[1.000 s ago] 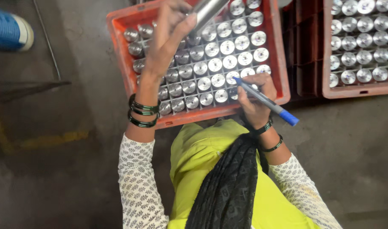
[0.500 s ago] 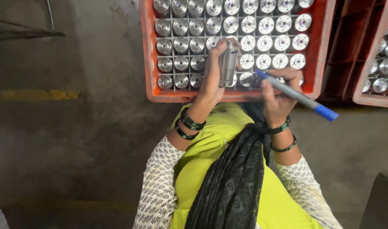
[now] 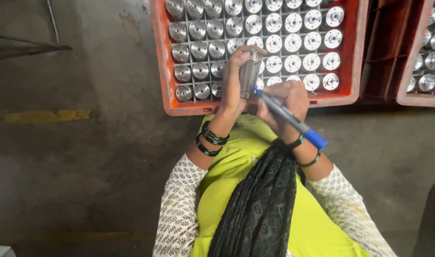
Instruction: The person picks cylindrical metal components one at a time from red plastic trays, marks each with a blue permanent marker, and places it back into the tray. They occasionally reposition or swap trays on the steel work table and continue marking parts from the next tray.
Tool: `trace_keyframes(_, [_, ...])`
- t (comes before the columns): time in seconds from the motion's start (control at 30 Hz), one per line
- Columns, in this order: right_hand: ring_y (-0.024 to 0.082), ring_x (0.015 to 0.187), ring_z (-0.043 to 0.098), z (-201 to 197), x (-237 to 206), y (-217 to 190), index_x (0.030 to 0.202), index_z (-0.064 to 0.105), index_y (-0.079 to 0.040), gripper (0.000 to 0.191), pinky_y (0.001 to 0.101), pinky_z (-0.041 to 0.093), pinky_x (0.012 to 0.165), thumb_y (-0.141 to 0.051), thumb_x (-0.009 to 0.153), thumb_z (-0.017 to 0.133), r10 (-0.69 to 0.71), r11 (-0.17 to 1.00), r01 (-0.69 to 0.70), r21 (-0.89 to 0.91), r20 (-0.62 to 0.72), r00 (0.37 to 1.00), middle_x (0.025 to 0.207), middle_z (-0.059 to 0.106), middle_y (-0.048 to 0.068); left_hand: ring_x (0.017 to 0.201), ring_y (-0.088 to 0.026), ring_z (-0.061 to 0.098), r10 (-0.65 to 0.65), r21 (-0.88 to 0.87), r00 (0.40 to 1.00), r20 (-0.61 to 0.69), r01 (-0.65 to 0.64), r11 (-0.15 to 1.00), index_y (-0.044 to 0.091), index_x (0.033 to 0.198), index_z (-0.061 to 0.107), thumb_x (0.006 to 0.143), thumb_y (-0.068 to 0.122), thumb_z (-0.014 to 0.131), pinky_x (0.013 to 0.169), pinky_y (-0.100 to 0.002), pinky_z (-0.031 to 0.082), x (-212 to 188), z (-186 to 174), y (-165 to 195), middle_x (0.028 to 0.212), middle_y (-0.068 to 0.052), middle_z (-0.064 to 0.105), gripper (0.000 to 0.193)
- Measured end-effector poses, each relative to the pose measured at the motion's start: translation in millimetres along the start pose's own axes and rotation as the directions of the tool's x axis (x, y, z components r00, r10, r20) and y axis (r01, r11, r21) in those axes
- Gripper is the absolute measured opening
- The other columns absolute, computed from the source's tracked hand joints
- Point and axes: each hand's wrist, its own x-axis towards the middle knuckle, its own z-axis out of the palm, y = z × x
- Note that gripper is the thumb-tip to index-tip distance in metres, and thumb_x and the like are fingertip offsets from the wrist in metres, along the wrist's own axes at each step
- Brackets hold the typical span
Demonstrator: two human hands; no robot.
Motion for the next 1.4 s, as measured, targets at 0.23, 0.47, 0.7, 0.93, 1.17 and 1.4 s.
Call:
trace_keyframes(0.23, [0.029,0.092,0.063,-4,-2,10,0.109,0.063,-0.004,0.027,0.0394,0.049,0.084,-0.005,0.087,0.078,0.071,0.997,-0.071,0.018,-0.05,0.996,0.101,0.068,0.012,0.09,-0.013,0.067,-0.034,-0.088,0.999,0.003,0.034,0.996,0.004,0.11,0.063,0.104,0.032,0.049,0.081,-0.028,0.056,2,3,-3,0.104,-0.005,0.066,0.032])
trace_keyframes(0.47, [0.027,0.083,0.062,-5,-4,5,0.105,0.063,-0.003,0.028,0.0397,0.047,0.078,-0.007,0.083,0.08,-0.007,0.999,0.008,0.035,-0.022,1.0,0.094,0.069,0.01,0.09,-0.013,0.064,-0.032,-0.049,0.996,-0.081,0.028,0.998,0.004,0.115,0.062,0.108,0.03,0.061,0.081,-0.029,0.056,3,-1,-15,0.101,-0.004,0.062,0.027])
trace_keyframes(0.7, [0.029,0.09,0.062,-6,-1,6,0.104,0.063,-0.005,0.025,0.0406,0.048,0.082,-0.007,0.084,0.079,0.005,1.0,-0.006,0.004,0.039,0.999,0.097,0.068,0.011,0.084,-0.018,0.069,-0.072,-0.087,0.992,-0.106,0.063,0.994,0.005,0.113,0.058,0.104,0.039,0.057,0.074,-0.03,0.057,4,-2,-11,0.095,-0.008,0.065,0.035])
trace_keyframes(0.93, [0.023,0.092,0.061,-25,-14,33,0.107,0.061,-0.001,0.021,0.0365,0.046,0.088,-0.003,0.089,0.072,0.155,0.984,-0.132,0.117,-0.209,0.966,0.104,0.064,0.011,0.095,-0.02,0.066,-0.112,-0.238,0.989,0.092,0.131,0.962,0.004,0.117,0.053,0.101,0.027,0.059,0.088,-0.039,0.058,9,8,2,0.102,-0.013,0.064,0.029])
trace_keyframes(1.17, [0.021,0.1,0.059,-45,-16,64,0.114,0.057,0.0,0.021,0.0318,0.049,0.093,-0.004,0.104,0.075,0.344,0.933,-0.286,0.217,-0.31,0.886,0.107,0.06,0.011,0.089,-0.022,0.064,-0.217,-0.309,0.949,0.23,0.283,0.908,0.0,0.118,0.059,0.097,0.03,0.061,0.09,-0.043,0.058,42,37,20,0.101,-0.016,0.065,0.036])
trace_keyframes(1.4, [0.022,0.096,0.061,-49,-9,57,0.111,0.059,0.0,0.022,0.0309,0.051,0.083,-0.005,0.097,0.075,0.329,0.941,-0.283,0.185,-0.304,0.894,0.108,0.063,0.012,0.081,-0.019,0.066,-0.268,-0.169,0.958,0.103,0.283,0.944,0.001,0.116,0.063,0.097,0.034,0.062,0.066,-0.032,0.053,74,43,22,0.096,-0.01,0.068,0.038])
